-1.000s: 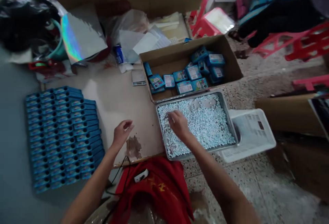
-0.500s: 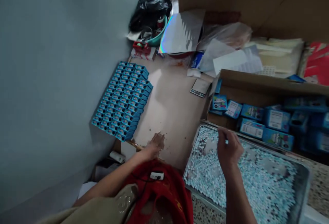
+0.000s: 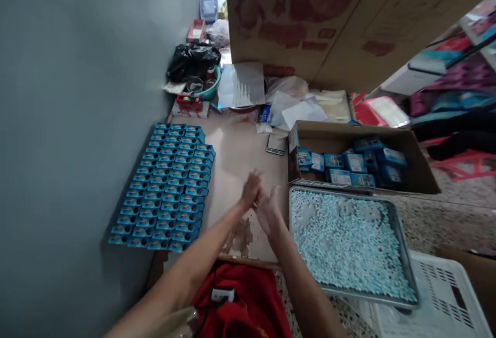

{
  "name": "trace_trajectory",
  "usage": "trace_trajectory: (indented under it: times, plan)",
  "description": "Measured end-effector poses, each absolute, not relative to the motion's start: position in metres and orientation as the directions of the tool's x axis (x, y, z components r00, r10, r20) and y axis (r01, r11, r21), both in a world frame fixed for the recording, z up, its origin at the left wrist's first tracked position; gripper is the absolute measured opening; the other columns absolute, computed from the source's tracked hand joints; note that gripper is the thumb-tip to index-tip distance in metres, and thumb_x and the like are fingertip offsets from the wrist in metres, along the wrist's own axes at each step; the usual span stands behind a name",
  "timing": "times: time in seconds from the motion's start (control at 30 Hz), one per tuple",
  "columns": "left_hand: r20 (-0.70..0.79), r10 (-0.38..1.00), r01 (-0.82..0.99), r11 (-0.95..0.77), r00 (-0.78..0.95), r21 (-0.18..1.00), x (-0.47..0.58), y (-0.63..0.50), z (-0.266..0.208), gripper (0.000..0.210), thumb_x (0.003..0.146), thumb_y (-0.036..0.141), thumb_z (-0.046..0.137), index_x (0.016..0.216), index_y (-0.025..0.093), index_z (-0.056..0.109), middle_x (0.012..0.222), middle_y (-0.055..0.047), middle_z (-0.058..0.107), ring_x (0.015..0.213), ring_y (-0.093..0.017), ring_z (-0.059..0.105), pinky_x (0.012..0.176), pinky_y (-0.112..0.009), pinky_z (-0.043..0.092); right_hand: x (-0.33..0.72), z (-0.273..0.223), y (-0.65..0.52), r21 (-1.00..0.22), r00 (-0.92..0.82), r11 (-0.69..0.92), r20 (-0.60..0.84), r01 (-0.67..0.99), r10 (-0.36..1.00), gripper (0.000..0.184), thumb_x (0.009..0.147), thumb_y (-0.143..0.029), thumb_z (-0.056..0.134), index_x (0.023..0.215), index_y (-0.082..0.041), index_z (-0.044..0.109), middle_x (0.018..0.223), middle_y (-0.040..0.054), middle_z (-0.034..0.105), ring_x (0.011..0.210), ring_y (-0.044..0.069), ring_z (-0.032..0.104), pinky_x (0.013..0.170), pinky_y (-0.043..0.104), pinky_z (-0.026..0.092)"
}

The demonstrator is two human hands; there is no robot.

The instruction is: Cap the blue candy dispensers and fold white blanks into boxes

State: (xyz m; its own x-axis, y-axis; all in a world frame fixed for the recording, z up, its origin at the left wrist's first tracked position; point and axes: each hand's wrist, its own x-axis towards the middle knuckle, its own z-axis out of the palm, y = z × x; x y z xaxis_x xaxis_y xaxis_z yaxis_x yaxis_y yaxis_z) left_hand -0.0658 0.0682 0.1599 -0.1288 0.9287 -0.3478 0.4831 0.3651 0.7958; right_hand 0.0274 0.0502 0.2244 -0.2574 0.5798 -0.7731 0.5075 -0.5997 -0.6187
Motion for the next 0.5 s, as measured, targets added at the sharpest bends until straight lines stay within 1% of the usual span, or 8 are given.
trace_trajectory:
  times: [0.03, 0.07, 0.1, 0.17, 0.23, 0.3, 0.4, 0.5]
  plan:
    - [-0.373, 0.908, 0.480, 0.418, -0.192, 0.771, -0.084, 0.081, 0.155, 0.049, 0.104, 0.037, 0.047, 0.151, 0.025, 0.057, 0.166, -0.012, 0.047, 0.160, -0.029, 0.033, 0.132, -0.057, 0.021, 0.029, 0.228, 0.047, -0.700, -0.334, -0.626, -0.714, 0.343, 0.615, 0.092, 0.091, -0.088, 0.011, 0.127, -0.031, 0.074, 0.147, 0.0087, 0.067, 0.147, 0.027, 0.051, 0.117, 0.053, 0.038]
    - [-0.386, 0.887, 0.473, 0.461, -0.252, 0.751, -0.103, 0.092, 0.151, 0.051, 0.100, 0.036, 0.057, 0.149, 0.023, 0.058, 0.165, -0.016, 0.046, 0.160, -0.033, 0.031, 0.131, -0.062, 0.020, 0.034, 0.228, 0.044, -0.748, -0.392, -0.641, -0.649, 0.172, 0.652, 0.091, 0.088, -0.092, 0.019, 0.122, -0.029, 0.077, 0.145, 0.0108, 0.068, 0.144, 0.030, 0.054, 0.118, 0.054, 0.036]
    - [-0.389, 0.871, 0.460, 0.489, -0.300, 0.741, -0.122, 0.102, 0.146, 0.055, 0.093, 0.033, 0.069, 0.146, 0.021, 0.060, 0.165, -0.018, 0.046, 0.160, -0.037, 0.031, 0.130, -0.063, 0.020, 0.041, 0.224, 0.043, -0.760, -0.417, -0.647, -0.610, 0.066, 0.674, 0.087, 0.086, -0.093, 0.030, 0.117, -0.029, 0.079, 0.144, 0.0106, 0.069, 0.142, 0.031, 0.056, 0.119, 0.053, 0.036]
    - [-0.386, 0.845, 0.416, 0.522, -0.369, 0.745, -0.155, 0.118, 0.140, 0.058, 0.080, 0.025, 0.083, 0.135, 0.020, 0.067, 0.157, -0.019, 0.054, 0.152, -0.037, 0.044, 0.127, -0.057, 0.030, 0.055, 0.208, 0.046, -0.762, -0.354, -0.643, -0.582, -0.077, 0.732, 0.071, 0.078, -0.087, 0.061, 0.110, -0.026, 0.081, 0.138, 0.0126, 0.072, 0.135, 0.033, 0.062, 0.117, 0.052, 0.039]
    - [-0.383, 0.815, 0.344, 0.543, -0.435, 0.766, -0.181, 0.135, 0.138, 0.047, 0.077, 0.020, 0.084, 0.123, 0.019, 0.072, 0.138, -0.017, 0.068, 0.131, -0.031, 0.064, 0.117, -0.048, 0.046, 0.065, 0.184, 0.059, -0.744, -0.172, -0.665, -0.648, -0.063, 0.742, 0.064, 0.063, -0.078, 0.082, 0.099, -0.025, 0.080, 0.123, 0.0134, 0.078, 0.120, 0.033, 0.069, 0.106, 0.049, 0.049]
    - [-0.374, 0.769, 0.249, 0.554, -0.518, 0.795, -0.203, 0.158, 0.138, 0.035, 0.082, 0.022, 0.082, 0.115, 0.016, 0.071, 0.113, -0.013, 0.076, 0.105, -0.025, 0.074, 0.100, -0.040, 0.057, 0.067, 0.161, 0.082, -0.722, -0.037, -0.691, -0.690, -0.043, 0.723, 0.064, 0.050, -0.074, 0.088, 0.086, -0.023, 0.075, 0.101, 0.0129, 0.080, 0.098, 0.032, 0.074, 0.091, 0.046, 0.056]
    - [-0.331, 0.698, 0.103, 0.502, -0.636, 0.859, -0.236, 0.210, 0.142, 0.028, 0.091, 0.031, 0.076, 0.111, 0.014, 0.067, 0.092, -0.007, 0.072, 0.080, -0.016, 0.073, 0.078, -0.029, 0.059, 0.054, 0.137, 0.128, -0.769, -0.022, -0.638, -0.637, -0.047, 0.770, 0.061, 0.049, -0.073, 0.088, 0.077, -0.023, 0.069, 0.082, 0.0090, 0.076, 0.075, 0.026, 0.072, 0.075, 0.041, 0.057]
    - [-0.262, 0.642, 0.001, 0.379, -0.720, 0.925, -0.273, 0.275, 0.150, 0.030, 0.096, 0.036, 0.072, 0.114, 0.013, 0.064, 0.091, -0.006, 0.069, 0.072, -0.012, 0.070, 0.069, -0.026, 0.057, 0.029, 0.128, 0.179, -0.838, -0.024, -0.541, -0.540, -0.074, 0.841, 0.059, 0.052, -0.072, 0.088, 0.078, -0.022, 0.068, 0.078, 0.0056, 0.073, 0.070, 0.021, 0.069, 0.071, 0.036, 0.056]
